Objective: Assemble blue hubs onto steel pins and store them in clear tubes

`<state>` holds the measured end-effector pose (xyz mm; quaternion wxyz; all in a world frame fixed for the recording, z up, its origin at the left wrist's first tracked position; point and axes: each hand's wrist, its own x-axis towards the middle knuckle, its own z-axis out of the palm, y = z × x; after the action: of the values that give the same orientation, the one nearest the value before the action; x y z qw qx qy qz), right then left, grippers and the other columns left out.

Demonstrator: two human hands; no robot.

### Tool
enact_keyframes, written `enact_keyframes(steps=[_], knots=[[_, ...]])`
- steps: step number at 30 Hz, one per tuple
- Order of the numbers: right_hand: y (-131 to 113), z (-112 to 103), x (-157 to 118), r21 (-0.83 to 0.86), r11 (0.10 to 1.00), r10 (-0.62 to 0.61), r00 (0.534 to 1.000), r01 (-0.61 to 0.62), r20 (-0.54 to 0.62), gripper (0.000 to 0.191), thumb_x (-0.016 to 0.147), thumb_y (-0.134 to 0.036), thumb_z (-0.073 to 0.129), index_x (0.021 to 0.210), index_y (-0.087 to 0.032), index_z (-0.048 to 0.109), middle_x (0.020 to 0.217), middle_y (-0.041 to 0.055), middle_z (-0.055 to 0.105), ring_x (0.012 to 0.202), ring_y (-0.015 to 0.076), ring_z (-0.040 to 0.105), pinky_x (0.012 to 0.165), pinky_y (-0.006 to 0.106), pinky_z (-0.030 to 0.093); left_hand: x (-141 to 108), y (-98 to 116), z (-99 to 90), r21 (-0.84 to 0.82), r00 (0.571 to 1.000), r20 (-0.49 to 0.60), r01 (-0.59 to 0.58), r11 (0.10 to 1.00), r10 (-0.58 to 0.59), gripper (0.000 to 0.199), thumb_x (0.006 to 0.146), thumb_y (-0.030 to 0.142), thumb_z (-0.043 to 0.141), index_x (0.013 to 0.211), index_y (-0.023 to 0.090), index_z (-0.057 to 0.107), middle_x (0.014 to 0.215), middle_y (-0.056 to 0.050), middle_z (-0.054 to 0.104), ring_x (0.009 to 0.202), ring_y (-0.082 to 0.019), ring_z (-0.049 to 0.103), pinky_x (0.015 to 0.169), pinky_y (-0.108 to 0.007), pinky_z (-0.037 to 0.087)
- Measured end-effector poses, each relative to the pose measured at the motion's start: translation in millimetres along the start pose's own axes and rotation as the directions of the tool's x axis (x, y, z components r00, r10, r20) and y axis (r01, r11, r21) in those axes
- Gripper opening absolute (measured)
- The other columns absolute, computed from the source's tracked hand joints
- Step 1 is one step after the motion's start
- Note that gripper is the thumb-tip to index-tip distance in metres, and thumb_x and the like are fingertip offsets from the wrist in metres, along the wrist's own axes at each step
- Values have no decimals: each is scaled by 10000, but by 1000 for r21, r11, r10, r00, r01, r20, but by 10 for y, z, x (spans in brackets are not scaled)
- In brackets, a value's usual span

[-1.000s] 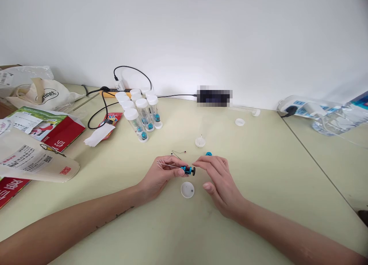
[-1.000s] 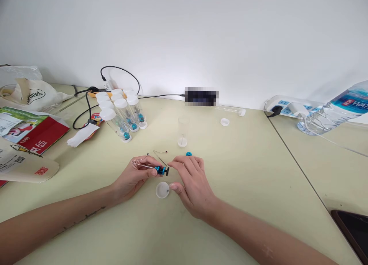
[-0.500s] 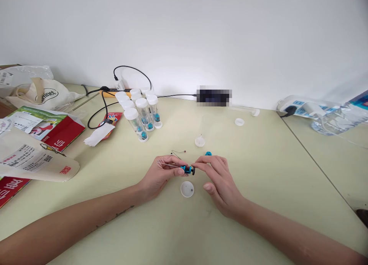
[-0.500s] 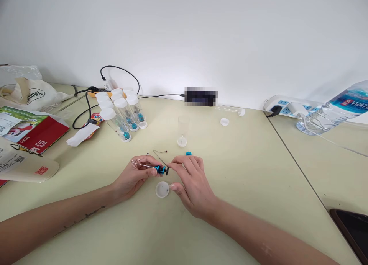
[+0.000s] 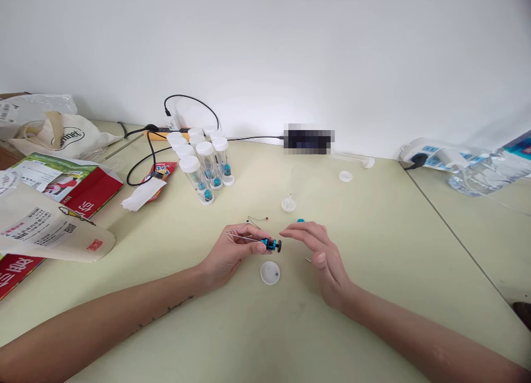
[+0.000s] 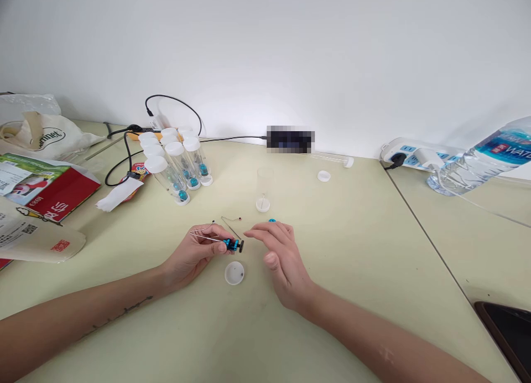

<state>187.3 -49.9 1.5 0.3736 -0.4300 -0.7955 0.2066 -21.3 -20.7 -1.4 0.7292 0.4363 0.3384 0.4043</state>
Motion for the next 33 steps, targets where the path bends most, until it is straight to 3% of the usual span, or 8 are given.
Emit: enact_keyframes(steps=[6,11,17,28,33], knots=[[20,2,21,126,989,78,997,-75,-20,536,975,-447,111,1081,-262,603,1085,53,586,1073,222,498,897,418,382,-7,-1,-6,-6,1000,7,4,1000,-4,127,679,164,743,796,152,696,843,-55,699,796,-173,645,790,-315,484],[-2,40,43,-17,1000,24,999,-23,34,195,934,-330,443,1080,-255,548,1028,51,608,973,205,532,875,398,379,-14,-2,-12,-11,1000,11,10,1000,-9,135,678,163,742,803,150,694,867,-63,703,826,-183,644,801,-322,482],[-3,84,44,-120,983,-134,991,135,17,199,889,-197,529,1083,-240,514,969,48,618,903,186,553,838,382,373,-8,-7,-16,14,1000,16,16,1000,-16,140,677,157,743,807,142,695,840,-64,706,808,-176,641,784,-302,472],[4,84,34,-118,987,-111,994,112,20,208,895,-189,527,1097,-230,500,965,40,617,899,177,539,838,373,345,-1,-21,-27,14,1000,18,15,1000,-15,137,681,157,740,810,142,698,862,-67,710,843,-190,644,797,-309,476],[-18,76,39,-128,980,-148,988,151,31,206,889,-176,534,1083,-246,519,926,23,617,853,164,539,834,367,342,-6,-23,-24,37,999,37,16,999,-17,131,686,149,736,814,146,707,825,-52,706,799,-151,637,765,-258,477]])
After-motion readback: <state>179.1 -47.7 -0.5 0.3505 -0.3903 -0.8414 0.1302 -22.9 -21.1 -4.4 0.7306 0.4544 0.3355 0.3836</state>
